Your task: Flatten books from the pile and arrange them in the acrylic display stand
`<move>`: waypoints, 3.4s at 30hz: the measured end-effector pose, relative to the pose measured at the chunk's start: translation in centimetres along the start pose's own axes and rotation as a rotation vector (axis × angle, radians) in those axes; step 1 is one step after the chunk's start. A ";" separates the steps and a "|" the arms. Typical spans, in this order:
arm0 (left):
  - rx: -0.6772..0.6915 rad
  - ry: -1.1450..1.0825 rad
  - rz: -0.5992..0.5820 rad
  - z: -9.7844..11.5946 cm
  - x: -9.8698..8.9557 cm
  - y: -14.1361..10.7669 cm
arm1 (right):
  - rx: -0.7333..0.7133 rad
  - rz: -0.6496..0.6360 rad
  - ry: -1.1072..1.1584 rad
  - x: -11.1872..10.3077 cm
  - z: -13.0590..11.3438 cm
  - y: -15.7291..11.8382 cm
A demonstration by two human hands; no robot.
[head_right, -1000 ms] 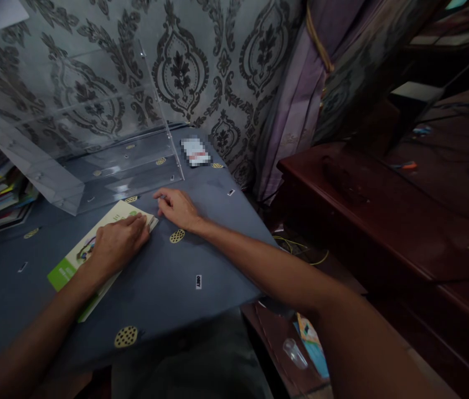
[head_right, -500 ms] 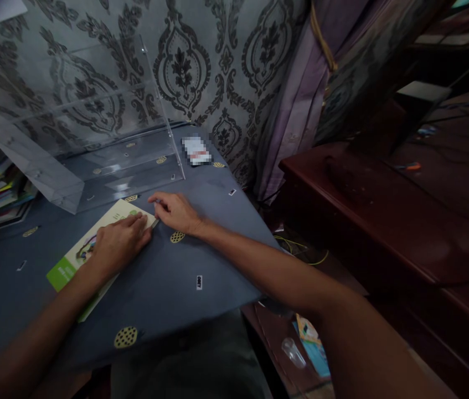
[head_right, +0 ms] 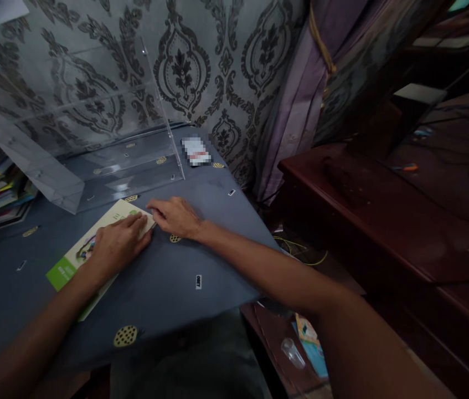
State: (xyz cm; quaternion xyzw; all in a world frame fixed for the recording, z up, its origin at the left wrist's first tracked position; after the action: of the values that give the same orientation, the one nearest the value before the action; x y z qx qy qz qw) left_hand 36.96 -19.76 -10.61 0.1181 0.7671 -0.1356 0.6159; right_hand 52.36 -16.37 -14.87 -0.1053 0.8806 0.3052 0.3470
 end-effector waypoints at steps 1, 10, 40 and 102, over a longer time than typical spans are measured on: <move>0.005 -0.005 0.007 0.0 0.0 -0.1 | -0.006 0.010 0.007 0.0 0.0 0.0; 0.073 -0.026 0.084 -1.1 0.2 -0.3 | -0.108 -0.126 -0.208 0.1 -1.5 -0.5; -0.044 -0.172 0.080 -3.9 0.2 1.3 | -0.170 -0.142 -0.084 3.4 0.6 2.7; 0.485 -0.348 0.374 -5.4 3.4 -7.5 | -0.159 -0.116 0.350 1.3 -4.3 -3.1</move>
State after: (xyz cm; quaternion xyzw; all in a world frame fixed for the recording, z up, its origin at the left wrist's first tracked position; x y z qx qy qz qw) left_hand 28.70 -24.79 -12.40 0.3747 0.5612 -0.2170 0.7054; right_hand 50.24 -21.40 -14.74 -0.2342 0.8931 0.3302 0.1964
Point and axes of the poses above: each hand's wrist, its own y-axis towards the middle knuckle, its own x-axis out of the palm, z = x × y, the point moved 2 cm from there along y, towards the middle knuckle, and after that the axes turned 6 degrees about -x, right-handed, at the moved point
